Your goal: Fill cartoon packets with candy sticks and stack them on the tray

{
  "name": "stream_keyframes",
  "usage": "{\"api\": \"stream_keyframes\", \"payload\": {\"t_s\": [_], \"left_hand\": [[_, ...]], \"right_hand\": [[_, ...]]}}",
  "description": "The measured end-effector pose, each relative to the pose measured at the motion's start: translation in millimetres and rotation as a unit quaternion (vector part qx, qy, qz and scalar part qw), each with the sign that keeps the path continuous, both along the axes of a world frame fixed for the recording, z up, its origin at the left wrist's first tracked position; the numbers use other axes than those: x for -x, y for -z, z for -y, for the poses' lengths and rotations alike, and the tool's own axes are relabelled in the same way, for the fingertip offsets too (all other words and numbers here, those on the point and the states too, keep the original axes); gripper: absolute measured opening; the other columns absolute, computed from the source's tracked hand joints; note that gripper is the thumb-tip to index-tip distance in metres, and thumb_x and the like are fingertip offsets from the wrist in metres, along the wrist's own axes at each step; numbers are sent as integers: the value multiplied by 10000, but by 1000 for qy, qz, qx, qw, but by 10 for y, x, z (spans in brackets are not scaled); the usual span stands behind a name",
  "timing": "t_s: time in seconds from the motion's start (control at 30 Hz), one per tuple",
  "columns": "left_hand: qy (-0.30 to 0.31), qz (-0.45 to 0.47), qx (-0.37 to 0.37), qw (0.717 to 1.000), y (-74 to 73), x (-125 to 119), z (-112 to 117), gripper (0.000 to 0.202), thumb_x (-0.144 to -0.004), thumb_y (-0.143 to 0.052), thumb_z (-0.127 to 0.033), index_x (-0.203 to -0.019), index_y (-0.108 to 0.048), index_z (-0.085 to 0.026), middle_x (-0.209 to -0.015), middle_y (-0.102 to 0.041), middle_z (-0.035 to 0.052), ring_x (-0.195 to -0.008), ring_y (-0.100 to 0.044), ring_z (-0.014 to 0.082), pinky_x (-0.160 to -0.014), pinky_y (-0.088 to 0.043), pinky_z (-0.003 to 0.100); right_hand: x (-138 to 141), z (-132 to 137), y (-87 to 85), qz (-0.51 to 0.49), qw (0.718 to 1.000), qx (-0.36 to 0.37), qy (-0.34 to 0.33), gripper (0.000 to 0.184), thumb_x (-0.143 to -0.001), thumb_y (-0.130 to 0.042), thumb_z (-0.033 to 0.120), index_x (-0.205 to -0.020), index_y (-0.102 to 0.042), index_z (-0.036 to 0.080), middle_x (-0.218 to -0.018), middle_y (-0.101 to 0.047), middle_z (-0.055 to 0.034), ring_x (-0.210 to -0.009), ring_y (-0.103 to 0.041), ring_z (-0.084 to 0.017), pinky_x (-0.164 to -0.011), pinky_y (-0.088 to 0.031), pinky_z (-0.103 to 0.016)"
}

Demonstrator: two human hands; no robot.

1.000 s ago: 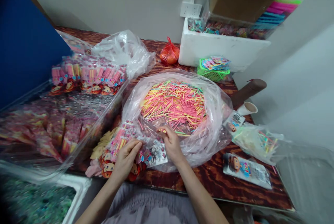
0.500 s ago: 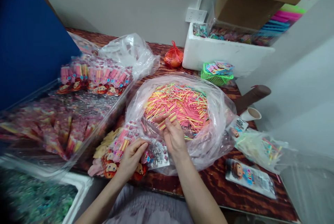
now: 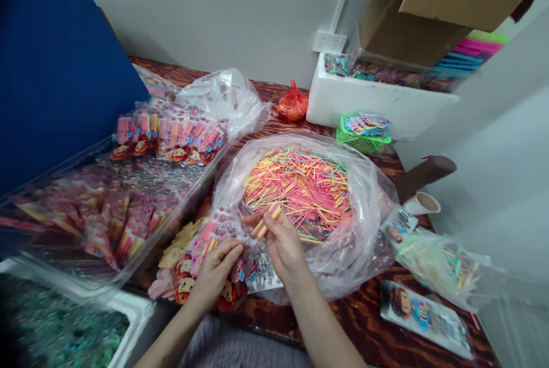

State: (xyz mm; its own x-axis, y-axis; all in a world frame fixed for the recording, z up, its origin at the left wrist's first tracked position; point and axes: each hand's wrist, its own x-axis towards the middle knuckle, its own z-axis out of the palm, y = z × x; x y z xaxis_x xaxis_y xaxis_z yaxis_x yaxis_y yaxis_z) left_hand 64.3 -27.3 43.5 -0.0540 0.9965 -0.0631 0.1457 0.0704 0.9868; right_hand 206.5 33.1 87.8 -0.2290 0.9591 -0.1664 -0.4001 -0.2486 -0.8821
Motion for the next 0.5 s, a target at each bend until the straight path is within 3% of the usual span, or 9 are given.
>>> {"api": "stream_keyframes", "payload": {"t_s": [0.17,0.23,0.3,0.37,0.47,0.5], "left_hand": [[-14,33,-39,999,-5,-9,6,241,-884,-569,-372,-899,-729,-194,-927,-684,65,-923,-612,210,-864,-469,313],[-28,62,-33,997,0,8,16,228,-869,-595,-364,-938,-740,-202,-994,-708,68,-981,-627,217,-917,-472,333],[-46,88,-4,995,10,31,29,253,-841,-627,-383,-974,-746,-203,-1036,-726,73,-1006,-642,228,-941,-481,355],[-64,107,22,992,19,49,40,298,-813,-655,-408,-1005,-746,-199,-1054,-736,77,-1013,-654,239,-947,-491,371],[-71,134,33,988,15,65,54,319,-803,-669,-422,-1026,-741,-205,-1067,-738,69,-1016,-660,237,-935,-503,357],[-70,143,32,987,9,70,59,313,-805,-671,-418,-1026,-740,-209,-1063,-738,65,-1011,-662,232,-929,-506,348]], "right_hand": [[38,105,-39,84,992,-22,-89,182,-825,-656,384,-843,-640,204,-1136,-691,-76,-1104,-602,-244,-1002,-421,-399],[47,150,-70,100,987,-35,-123,211,-845,-635,398,-962,-639,222,-1193,-661,-72,-1150,-579,-241,-1004,-426,-397],[52,190,-101,104,988,-51,-100,329,-871,-605,413,-1162,-570,265,-1240,-626,-72,-1141,-588,-229,-967,-463,-390],[57,225,-123,121,988,-87,-34,367,-897,-575,403,-1242,-509,296,-1261,-598,-73,-1113,-600,-218,-941,-481,-380],[76,276,-132,224,957,-185,18,147,-938,-520,350,-983,-627,259,-1165,-621,-68,-1099,-575,-220,-958,-442,-375],[87,292,-131,263,941,-213,12,171,-948,-506,332,-882,-637,246,-1118,-630,-66,-1090,-565,-222,-952,-431,-373]]}}
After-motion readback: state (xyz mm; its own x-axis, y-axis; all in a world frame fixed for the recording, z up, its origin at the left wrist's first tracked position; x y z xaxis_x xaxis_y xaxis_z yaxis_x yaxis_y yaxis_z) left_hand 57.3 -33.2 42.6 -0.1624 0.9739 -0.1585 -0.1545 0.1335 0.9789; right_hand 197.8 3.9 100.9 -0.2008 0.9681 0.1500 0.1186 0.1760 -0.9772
